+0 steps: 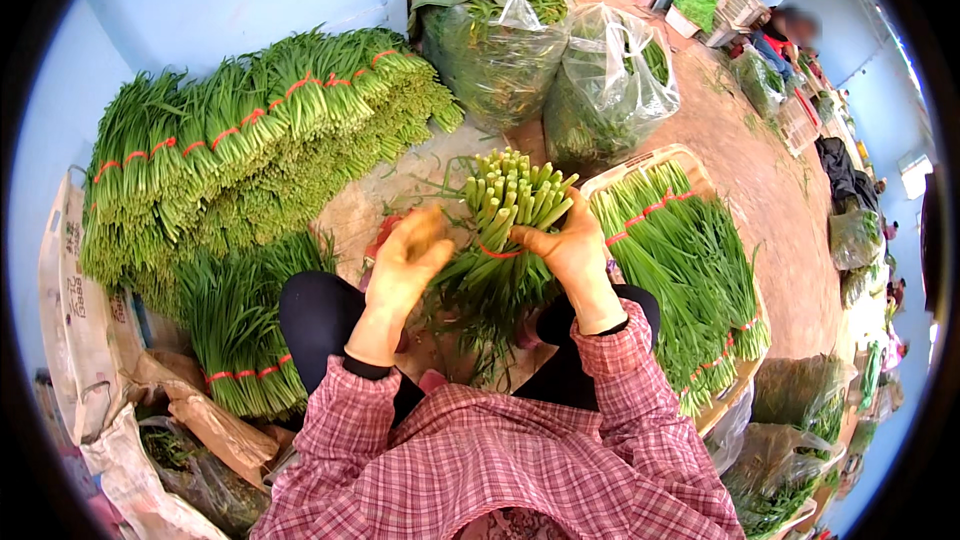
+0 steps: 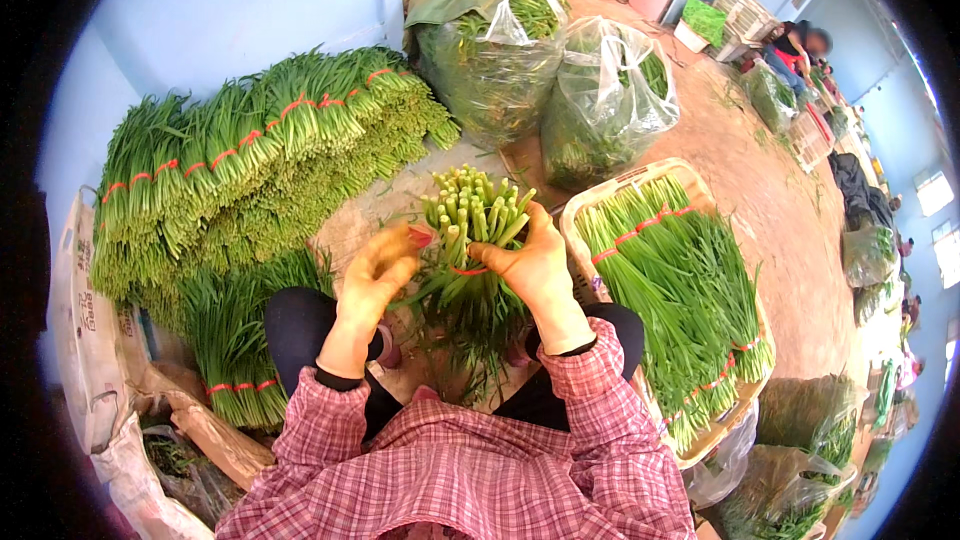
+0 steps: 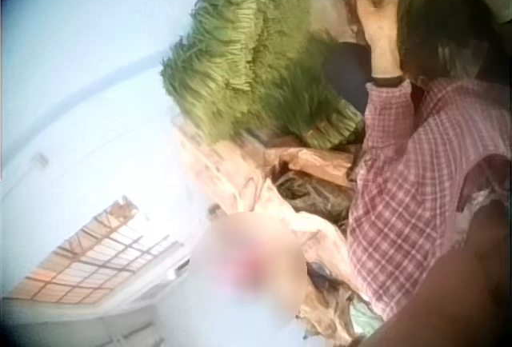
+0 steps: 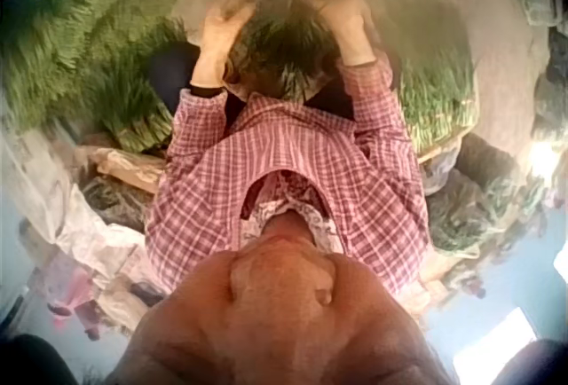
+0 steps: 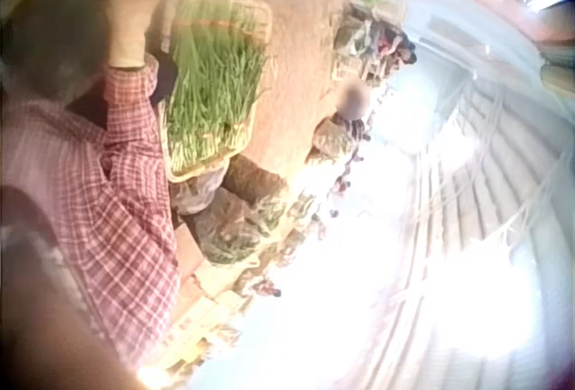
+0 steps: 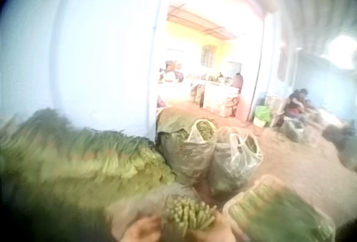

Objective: The person bundles chives by hand, securing the bunches with red bands and placing them into a basket.

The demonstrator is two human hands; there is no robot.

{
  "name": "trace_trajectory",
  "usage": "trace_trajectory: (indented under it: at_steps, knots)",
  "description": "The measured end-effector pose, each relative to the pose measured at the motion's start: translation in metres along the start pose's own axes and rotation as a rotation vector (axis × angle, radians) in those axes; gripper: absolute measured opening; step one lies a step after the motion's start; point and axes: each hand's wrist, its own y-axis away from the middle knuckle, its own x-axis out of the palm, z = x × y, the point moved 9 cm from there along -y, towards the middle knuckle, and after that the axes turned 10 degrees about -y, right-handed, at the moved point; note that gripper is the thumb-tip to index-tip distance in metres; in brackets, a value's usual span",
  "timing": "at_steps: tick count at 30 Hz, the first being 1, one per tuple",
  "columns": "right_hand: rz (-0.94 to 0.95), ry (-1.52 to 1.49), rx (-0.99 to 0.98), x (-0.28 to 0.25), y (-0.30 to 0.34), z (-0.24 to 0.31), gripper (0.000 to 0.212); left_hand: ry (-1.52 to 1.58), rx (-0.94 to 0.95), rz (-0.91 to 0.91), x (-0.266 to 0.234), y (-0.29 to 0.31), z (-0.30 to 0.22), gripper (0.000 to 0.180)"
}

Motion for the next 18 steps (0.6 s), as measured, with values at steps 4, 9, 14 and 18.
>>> trace_trajectory:
  at_steps: [4, 9, 14, 18]
  knots:
    - [0.008, 0.249, -0.016, 0.009, 0.008, 0.003, 0.073, -0.163, 0.345, 0.02, 0.04, 0.001, -0.074, 0.112]
    - [0.103, -0.231, 0.017, 0.026, 0.011, -0.036, 0.082, 0.527, 0.238, -0.119, 0.055, -0.018, -0.06, 0.073]
    - [0.12, -0.548, 0.13, 0.022, 0.008, -0.051, 0.079, 0.393, 0.36, 0.061, 0.061, -0.025, -0.071, 0.067]
    - [0.14, -0.561, 0.095, 0.019, 0.009, -0.046, 0.077, 0.414, 0.325, 0.197, 0.065, -0.031, -0.069, 0.059]
